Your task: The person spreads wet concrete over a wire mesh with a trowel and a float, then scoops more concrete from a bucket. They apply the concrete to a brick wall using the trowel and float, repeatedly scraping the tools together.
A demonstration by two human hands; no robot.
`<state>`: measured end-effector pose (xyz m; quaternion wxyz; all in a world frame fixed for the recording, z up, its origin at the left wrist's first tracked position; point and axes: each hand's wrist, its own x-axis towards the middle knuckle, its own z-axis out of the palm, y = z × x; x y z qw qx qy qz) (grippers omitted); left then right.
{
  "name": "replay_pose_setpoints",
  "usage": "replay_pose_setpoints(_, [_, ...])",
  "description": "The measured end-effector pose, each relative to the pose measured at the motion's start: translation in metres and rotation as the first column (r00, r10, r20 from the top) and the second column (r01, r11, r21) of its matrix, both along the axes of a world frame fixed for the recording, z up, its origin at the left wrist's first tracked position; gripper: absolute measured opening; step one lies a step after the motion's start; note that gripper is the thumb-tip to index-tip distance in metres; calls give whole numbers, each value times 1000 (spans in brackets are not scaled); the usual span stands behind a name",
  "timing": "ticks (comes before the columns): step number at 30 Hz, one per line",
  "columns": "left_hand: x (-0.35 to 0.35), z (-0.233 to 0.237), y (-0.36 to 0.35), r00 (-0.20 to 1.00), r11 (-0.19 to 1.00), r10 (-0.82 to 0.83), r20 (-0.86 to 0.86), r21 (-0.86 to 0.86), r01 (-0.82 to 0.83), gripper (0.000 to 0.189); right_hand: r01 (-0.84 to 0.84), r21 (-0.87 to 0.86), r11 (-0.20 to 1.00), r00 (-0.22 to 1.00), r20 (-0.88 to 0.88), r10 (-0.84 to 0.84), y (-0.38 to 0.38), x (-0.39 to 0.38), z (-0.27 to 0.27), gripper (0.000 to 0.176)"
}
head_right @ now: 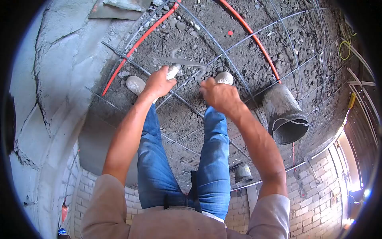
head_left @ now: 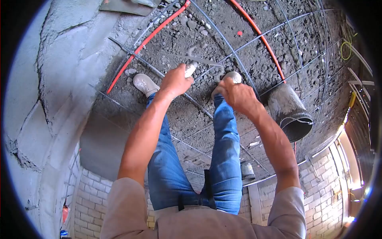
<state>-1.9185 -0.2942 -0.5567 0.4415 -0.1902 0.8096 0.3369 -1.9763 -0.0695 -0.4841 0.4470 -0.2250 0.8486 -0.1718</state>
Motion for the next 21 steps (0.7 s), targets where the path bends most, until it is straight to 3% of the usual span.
replay_pose_setpoints(1, [4, 1, -1, 1000, 1000, -1, 0, 15, 1, 46, -33, 122, 992, 998, 50, 27, 9, -1, -7, 34])
replay_pose_setpoints(3, [12, -4, -4, 1000, 1000, 7, 0, 29, -7, 43, 24, -54, 998, 999, -24, -26, 4, -3, 5, 34])
replay_pose_setpoints(6, [13, -10, -7, 988, 979, 136, 73, 145, -146, 46, 99, -171, 980, 990, -79, -114, -3, 5, 22, 33])
replay_pose_setpoints(7, [16, -10, -3, 988, 977, 137, 76, 151, -147, 46, 66, -150, 986, 997, -35, -72, 0, 7, 16, 32])
replay_pose_setpoints(9, [11, -10, -4, 993, 989, 107, -51, 111, -101, 39, -23, 168, 986, 997, 82, 10, 9, 9, -17, 32])
replay_pose_setpoints(10, [11, -9, -6, 992, 982, 105, 70, 153, -115, 39, -9, -62, 998, 1000, 17, 10, 22, 7, -21, 32])
replay_pose_setpoints(11, [21, -13, -5, 998, 998, 30, -63, 58, -26, 39, -25, -80, 996, 1000, 9, 26, 11, -2, -19, 32])
replay_pose_setpoints(14, [21, -18, -9, 996, 987, 94, -8, 134, -92, 42, 82, -69, 994, 995, 63, -78, -6, -2, 23, 33])
replay_pose_setpoints(19, [21, -27, -15, 987, 968, 146, -61, 215, -130, 40, 24, -17, 1000, 999, 40, -24, 13, 2, -22, 32])
replay_pose_setpoints(21, [38, -33, -7, 989, 961, 133, -62, 251, -113, 37, 110, -92, 990, 992, 73, -103, 5, 2, 4, 32])
